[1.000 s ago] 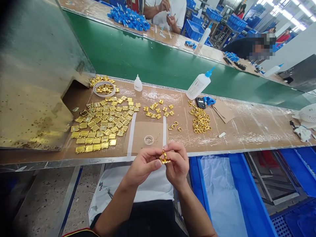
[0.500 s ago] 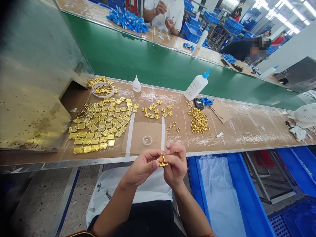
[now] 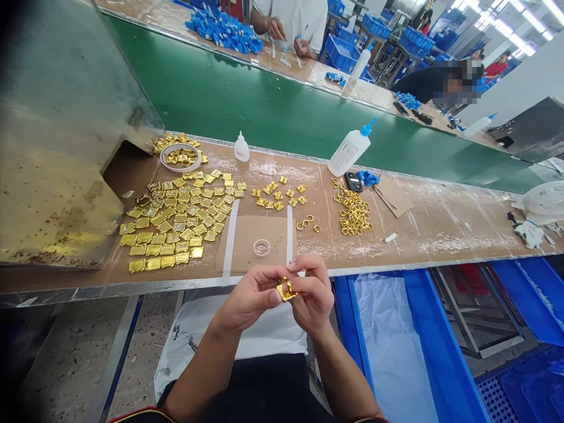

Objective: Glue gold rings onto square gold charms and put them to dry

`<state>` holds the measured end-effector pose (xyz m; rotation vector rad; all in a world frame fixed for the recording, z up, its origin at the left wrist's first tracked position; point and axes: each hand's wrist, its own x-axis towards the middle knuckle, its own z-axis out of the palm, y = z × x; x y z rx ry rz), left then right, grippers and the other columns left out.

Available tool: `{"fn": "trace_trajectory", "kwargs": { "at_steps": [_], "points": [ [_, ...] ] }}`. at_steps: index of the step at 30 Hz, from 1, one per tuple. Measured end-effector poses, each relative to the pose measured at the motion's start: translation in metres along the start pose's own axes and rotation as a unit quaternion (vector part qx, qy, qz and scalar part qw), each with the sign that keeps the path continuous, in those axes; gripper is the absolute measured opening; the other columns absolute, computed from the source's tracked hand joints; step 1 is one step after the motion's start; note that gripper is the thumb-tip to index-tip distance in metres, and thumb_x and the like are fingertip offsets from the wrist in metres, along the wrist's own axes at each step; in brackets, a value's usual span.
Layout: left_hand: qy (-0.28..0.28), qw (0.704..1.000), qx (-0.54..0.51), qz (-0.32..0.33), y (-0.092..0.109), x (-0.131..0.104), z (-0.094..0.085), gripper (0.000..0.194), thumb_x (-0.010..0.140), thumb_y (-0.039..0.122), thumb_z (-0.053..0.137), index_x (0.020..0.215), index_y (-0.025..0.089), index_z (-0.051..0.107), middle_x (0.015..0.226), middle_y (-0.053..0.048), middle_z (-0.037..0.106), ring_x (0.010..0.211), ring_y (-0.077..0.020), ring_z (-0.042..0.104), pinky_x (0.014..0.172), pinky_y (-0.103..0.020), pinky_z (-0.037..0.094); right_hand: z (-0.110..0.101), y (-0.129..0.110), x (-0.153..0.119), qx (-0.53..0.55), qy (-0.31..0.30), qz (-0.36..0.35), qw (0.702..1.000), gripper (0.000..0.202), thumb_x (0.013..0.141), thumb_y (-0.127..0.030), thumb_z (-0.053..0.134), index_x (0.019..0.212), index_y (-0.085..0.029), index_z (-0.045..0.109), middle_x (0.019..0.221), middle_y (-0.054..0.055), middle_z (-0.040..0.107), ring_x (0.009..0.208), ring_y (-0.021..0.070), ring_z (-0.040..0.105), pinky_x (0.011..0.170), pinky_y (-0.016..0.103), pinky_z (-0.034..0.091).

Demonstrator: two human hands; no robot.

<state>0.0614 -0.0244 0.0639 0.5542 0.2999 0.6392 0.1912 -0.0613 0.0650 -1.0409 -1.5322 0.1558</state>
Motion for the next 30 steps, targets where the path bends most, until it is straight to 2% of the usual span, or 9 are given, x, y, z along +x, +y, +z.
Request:
{"fn": "trace_trajectory", "kwargs": {
  "at_steps": [8,13,15,17,20,22,25,27,30],
  "points": [
    [-0.016,1.000,-0.014,0.006,0.000,0.001,0.000,0.044,0.061,0.046,0.097,0.083,0.013,0.078,0.073,-0.001,0.061,0.070,-0.0102,0.053,0.066,-0.021,0.042,0.001,-0.006,0.007,-0.031,0.011,-0.007,0.999,0.019,0.098,-0.020,0.065,0.081,-0.026,0.059,0.090,0.000,0.054,0.082,0.0172,0.061,0.069,0.035,0.057],
    [-0.024,0.999,-0.005,0.024,-0.002,0.003,-0.002,0.045,0.064,0.048,0.095,0.088,0.014,0.077,0.078,-0.002,0.064,0.073,-0.0126,0.057,0.068,-0.023,0.045,-0.002,-0.005,0.005,-0.060,0.017,-0.019,0.998,0.019,0.098,-0.020,0.067,0.081,-0.025,0.059,0.090,0.000,0.052,0.084,0.0165,0.063,0.068,0.033,0.057],
    [-0.020,0.997,0.013,0.072,-0.003,0.003,-0.003,0.045,0.069,0.047,0.093,0.096,0.016,0.075,0.086,-0.004,0.069,0.080,-0.0150,0.063,0.075,-0.025,0.048,-0.004,-0.003,0.003,-0.066,0.016,-0.022,0.997,0.016,0.098,-0.020,0.067,0.084,-0.025,0.061,0.092,0.000,0.053,0.089,0.0169,0.064,0.071,0.033,0.059],
    [0.006,0.986,0.056,0.155,-0.003,0.002,-0.004,0.040,0.074,0.044,0.090,0.100,0.018,0.073,0.096,-0.007,0.072,0.090,-0.0181,0.067,0.082,-0.028,0.051,-0.006,-0.001,0.003,-0.079,0.014,-0.021,0.997,0.013,0.098,-0.021,0.067,0.087,-0.025,0.064,0.095,0.001,0.054,0.093,0.0182,0.065,0.075,0.036,0.061],
    [0.047,0.951,0.158,0.260,-0.004,0.001,-0.006,0.028,0.079,0.036,0.087,0.095,0.020,0.071,0.098,-0.009,0.074,0.096,-0.0210,0.067,0.086,-0.031,0.053,-0.008,-0.002,0.004,-0.110,0.006,-0.020,0.994,0.009,0.098,-0.021,0.067,0.091,-0.027,0.069,0.098,0.003,0.057,0.096,0.0213,0.067,0.078,0.041,0.062],
    [0.060,0.934,0.199,0.292,-0.004,0.000,-0.008,0.022,0.080,0.033,0.086,0.092,0.021,0.072,0.096,-0.009,0.075,0.094,-0.0214,0.067,0.084,-0.032,0.052,-0.007,-0.006,0.007,-0.127,-0.005,-0.031,0.991,0.010,0.096,-0.018,0.068,0.092,-0.027,0.071,0.098,0.004,0.060,0.094,0.0218,0.068,0.076,0.041,0.063],
    [0.072,0.935,0.175,0.300,-0.004,0.001,-0.010,0.021,0.081,0.034,0.086,0.091,0.021,0.073,0.092,-0.007,0.074,0.087,-0.0190,0.066,0.080,-0.030,0.051,-0.005,-0.018,0.014,-0.151,-0.039,-0.048,0.987,0.017,0.094,-0.009,0.068,0.097,-0.026,0.070,0.097,0.004,0.067,0.089,0.0199,0.071,0.073,0.036,0.063],
    [0.075,0.950,0.116,0.280,-0.004,0.003,-0.011,0.029,0.079,0.045,0.087,0.084,0.020,0.071,0.085,-0.005,0.070,0.079,-0.0162,0.062,0.074,-0.028,0.050,-0.004,-0.027,0.018,-0.152,-0.067,-0.048,0.985,0.021,0.094,-0.008,0.069,0.105,-0.025,0.069,0.098,0.005,0.071,0.089,0.0199,0.072,0.074,0.034,0.064],
    [0.072,0.972,0.010,0.224,-0.003,0.006,-0.012,0.049,0.072,0.063,0.085,0.072,0.020,0.061,0.074,0.000,0.059,0.066,-0.0132,0.053,0.064,-0.027,0.046,-0.004,-0.035,0.024,-0.106,-0.101,-0.030,0.989,0.031,0.094,-0.015,0.072,0.123,-0.025,0.065,0.102,0.007,0.075,0.092,0.0214,0.074,0.077,0.035,0.064]
  ]
}}
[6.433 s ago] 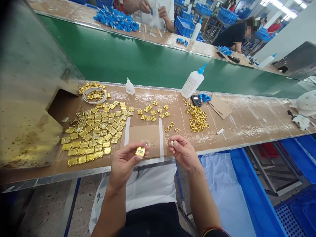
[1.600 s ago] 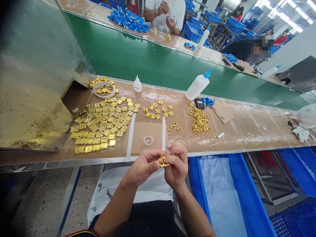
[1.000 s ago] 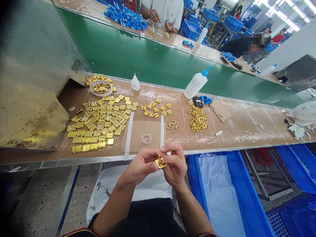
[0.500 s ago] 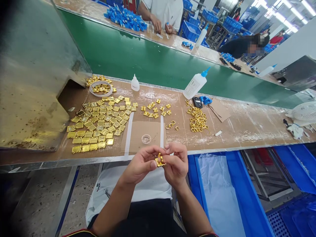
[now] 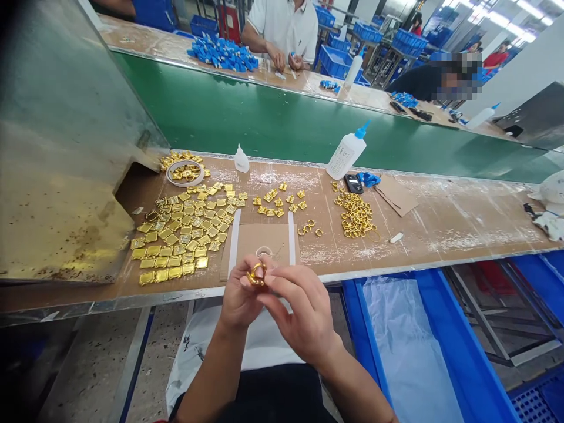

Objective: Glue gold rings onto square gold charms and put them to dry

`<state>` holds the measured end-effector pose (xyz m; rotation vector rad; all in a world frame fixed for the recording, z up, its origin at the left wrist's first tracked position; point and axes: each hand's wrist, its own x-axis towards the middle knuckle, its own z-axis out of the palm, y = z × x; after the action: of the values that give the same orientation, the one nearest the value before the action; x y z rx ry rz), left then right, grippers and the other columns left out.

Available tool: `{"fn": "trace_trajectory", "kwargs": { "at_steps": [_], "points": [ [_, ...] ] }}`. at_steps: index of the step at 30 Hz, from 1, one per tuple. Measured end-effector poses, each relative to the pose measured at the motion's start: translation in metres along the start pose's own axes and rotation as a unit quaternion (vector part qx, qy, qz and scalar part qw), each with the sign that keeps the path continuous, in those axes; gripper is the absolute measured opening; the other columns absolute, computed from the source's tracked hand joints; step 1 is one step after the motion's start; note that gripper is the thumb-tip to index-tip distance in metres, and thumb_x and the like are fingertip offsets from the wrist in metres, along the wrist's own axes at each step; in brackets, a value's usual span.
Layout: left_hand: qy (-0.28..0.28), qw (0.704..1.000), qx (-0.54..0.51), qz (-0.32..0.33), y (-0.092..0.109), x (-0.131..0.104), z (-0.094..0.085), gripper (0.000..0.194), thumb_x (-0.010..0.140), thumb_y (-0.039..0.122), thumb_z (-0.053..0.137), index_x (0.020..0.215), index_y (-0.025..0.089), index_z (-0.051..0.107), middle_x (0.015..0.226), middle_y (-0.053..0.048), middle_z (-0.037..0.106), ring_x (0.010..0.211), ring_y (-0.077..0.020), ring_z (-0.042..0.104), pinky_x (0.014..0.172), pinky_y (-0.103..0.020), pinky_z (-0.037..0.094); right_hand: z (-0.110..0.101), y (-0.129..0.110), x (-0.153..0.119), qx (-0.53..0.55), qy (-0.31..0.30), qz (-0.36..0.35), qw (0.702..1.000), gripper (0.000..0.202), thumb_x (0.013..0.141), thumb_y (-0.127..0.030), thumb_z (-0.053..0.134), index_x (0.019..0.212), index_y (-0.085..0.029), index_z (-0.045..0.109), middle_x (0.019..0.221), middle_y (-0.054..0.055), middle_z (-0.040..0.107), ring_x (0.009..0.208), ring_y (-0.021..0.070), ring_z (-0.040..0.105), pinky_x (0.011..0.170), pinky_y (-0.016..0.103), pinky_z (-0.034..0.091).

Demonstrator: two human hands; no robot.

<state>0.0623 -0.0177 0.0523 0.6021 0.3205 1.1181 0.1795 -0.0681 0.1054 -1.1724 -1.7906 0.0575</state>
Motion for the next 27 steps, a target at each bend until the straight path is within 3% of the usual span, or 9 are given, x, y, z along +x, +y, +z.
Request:
{"fn": "trace_trajectory", "kwargs": {
  "at_steps": [3,6,13,20,27],
  "points": [
    [0.012,0.997,-0.054,-0.045,0.002,0.003,0.002,0.061,0.063,0.067,0.088,0.063,0.019,0.050,0.083,-0.001,0.054,0.069,-0.0127,0.049,0.064,-0.027,0.045,-0.003,0.000,0.002,0.047,-0.018,0.033,0.998,0.031,0.097,-0.021,0.069,0.128,-0.025,0.063,0.107,0.009,0.074,0.093,0.0218,0.073,0.077,0.035,0.064],
    [0.008,0.994,-0.073,-0.075,0.004,0.003,0.005,0.069,0.059,0.067,0.091,0.057,0.017,0.043,0.093,-0.002,0.052,0.076,-0.0138,0.048,0.072,-0.030,0.047,-0.003,0.003,0.006,0.070,-0.021,0.066,0.995,0.020,0.100,-0.020,0.064,0.119,-0.024,0.067,0.106,0.008,0.073,0.090,0.0203,0.072,0.075,0.032,0.063],
    [0.045,0.988,-0.072,-0.131,0.004,-0.003,0.009,0.075,0.053,0.075,0.088,0.054,0.018,0.038,0.084,-0.001,0.044,0.080,-0.0162,0.048,0.085,-0.035,0.048,0.000,0.005,0.022,0.126,-0.073,0.099,0.984,0.014,0.100,-0.017,0.062,0.103,-0.024,0.074,0.090,0.004,0.074,0.083,0.0184,0.073,0.074,0.030,0.061],
    [0.031,0.985,-0.094,-0.140,0.001,-0.001,0.010,0.072,0.054,0.073,0.089,0.055,0.020,0.040,0.073,0.001,0.049,0.085,-0.0204,0.056,0.094,-0.042,0.049,-0.010,0.012,0.034,0.157,-0.127,0.100,0.974,0.011,0.099,-0.021,0.067,0.100,-0.024,0.077,0.090,0.003,0.077,0.079,0.0168,0.074,0.071,0.027,0.061],
    [0.019,0.973,-0.165,-0.158,0.007,0.000,0.017,0.051,0.058,0.056,0.096,0.070,0.024,0.058,0.075,0.003,0.064,0.083,-0.0182,0.062,0.086,-0.035,0.050,-0.009,0.010,0.027,0.111,-0.098,0.090,0.985,0.012,0.096,-0.015,0.067,0.103,-0.022,0.074,0.090,0.003,0.080,0.075,0.0166,0.075,0.064,0.024,0.059]
  ]
}}
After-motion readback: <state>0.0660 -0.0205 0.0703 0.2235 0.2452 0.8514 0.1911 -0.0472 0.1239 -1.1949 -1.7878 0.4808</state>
